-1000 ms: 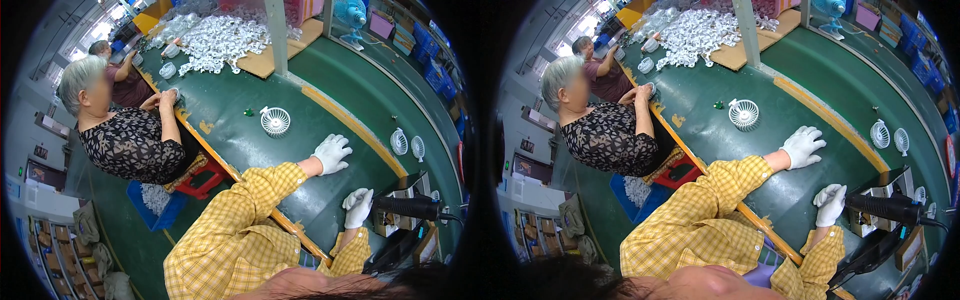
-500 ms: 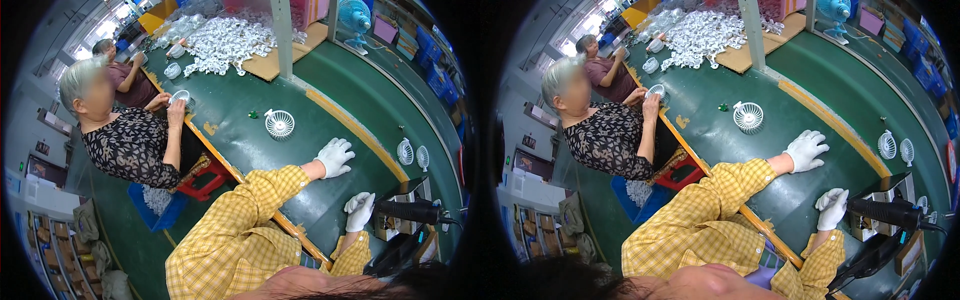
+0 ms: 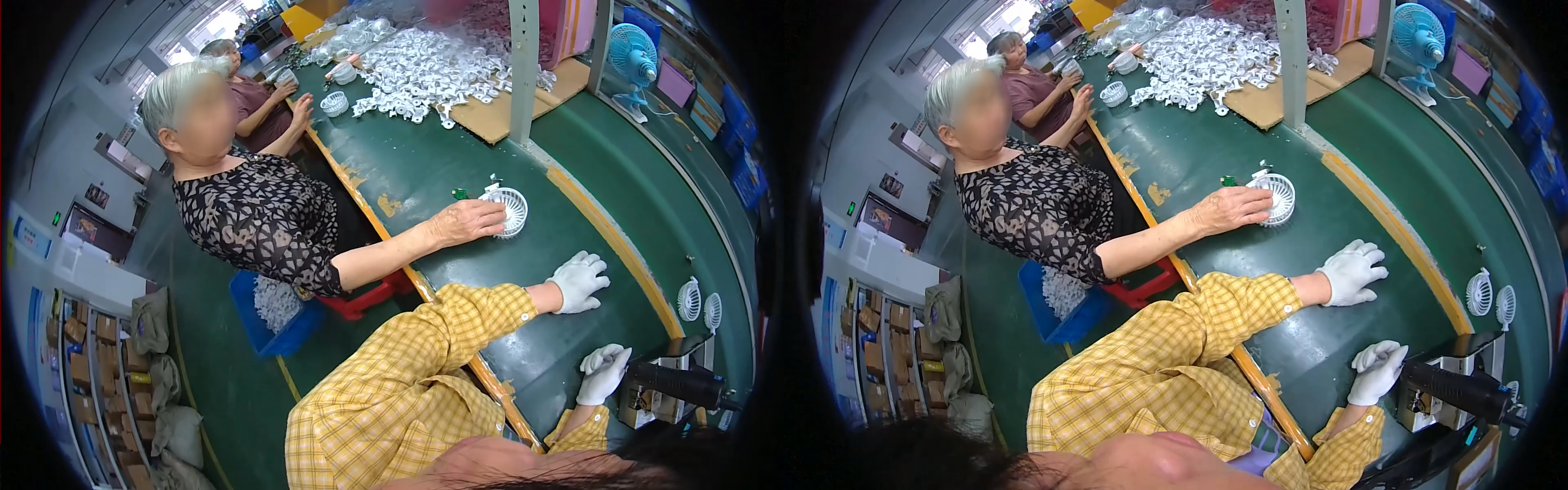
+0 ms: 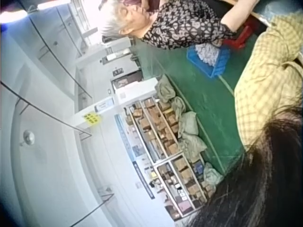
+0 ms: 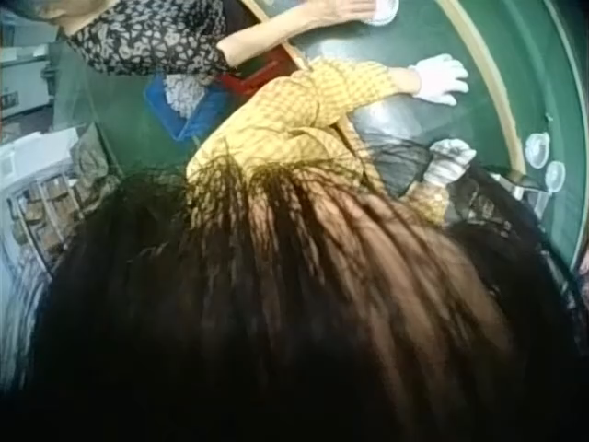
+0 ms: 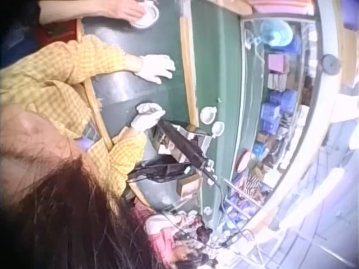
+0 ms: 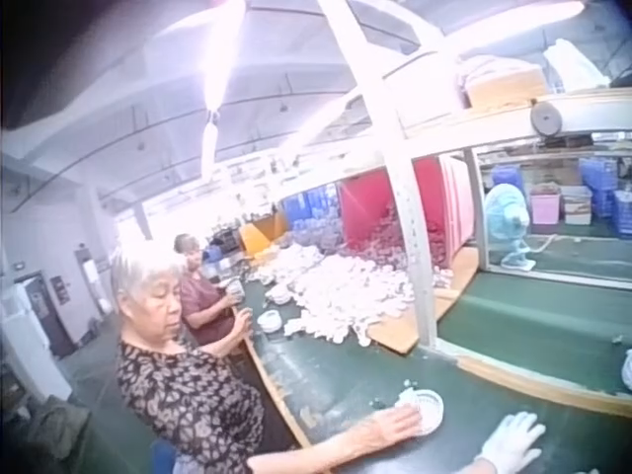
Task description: The person assembles mini fan grilles by aligning parts and fastening them with an electric screwdriver, then pushes the assembled components down the conveyor line.
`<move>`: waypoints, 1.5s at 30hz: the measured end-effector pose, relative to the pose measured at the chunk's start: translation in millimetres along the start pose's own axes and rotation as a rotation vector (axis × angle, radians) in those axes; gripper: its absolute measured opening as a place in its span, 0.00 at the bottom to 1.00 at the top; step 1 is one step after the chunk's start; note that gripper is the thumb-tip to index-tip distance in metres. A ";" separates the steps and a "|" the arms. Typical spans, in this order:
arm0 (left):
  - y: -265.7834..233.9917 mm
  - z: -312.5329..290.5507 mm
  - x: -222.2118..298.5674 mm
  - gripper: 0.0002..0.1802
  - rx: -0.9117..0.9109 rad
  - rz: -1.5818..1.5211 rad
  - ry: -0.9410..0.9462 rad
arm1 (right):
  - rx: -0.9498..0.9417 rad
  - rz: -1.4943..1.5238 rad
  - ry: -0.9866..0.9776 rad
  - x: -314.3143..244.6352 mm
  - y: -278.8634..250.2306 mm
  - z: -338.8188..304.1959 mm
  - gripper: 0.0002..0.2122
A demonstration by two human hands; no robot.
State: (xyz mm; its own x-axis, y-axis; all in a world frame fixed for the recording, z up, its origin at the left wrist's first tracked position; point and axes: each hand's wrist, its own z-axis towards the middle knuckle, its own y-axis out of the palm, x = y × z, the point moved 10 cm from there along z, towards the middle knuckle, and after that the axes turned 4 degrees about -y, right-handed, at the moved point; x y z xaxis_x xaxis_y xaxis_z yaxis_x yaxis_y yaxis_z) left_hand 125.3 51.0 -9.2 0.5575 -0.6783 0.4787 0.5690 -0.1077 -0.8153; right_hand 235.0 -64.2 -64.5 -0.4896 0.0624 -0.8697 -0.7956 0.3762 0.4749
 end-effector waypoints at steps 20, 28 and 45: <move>1.5 -1.0 3.3 0.23 -0.001 0.019 0.016 | 0.019 0.000 -0.021 0.3 -6.5 0.4 0.22; 1.5 -2.8 1.7 0.23 0.039 0.013 0.029 | 0.000 0.014 -0.023 1.1 -4.0 0.8 0.22; -3.6 0.9 1.3 0.22 0.021 0.028 0.037 | -0.004 -0.022 -0.016 -3.0 2.6 0.0 0.22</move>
State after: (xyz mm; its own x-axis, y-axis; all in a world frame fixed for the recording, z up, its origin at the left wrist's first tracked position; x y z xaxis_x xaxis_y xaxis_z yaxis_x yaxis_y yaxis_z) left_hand 124.5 51.2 -5.3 0.5508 -0.7071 0.4435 0.5664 -0.0736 -0.8209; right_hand 234.4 -63.3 -60.7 -0.4664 0.0692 -0.8819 -0.8075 0.3737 0.4564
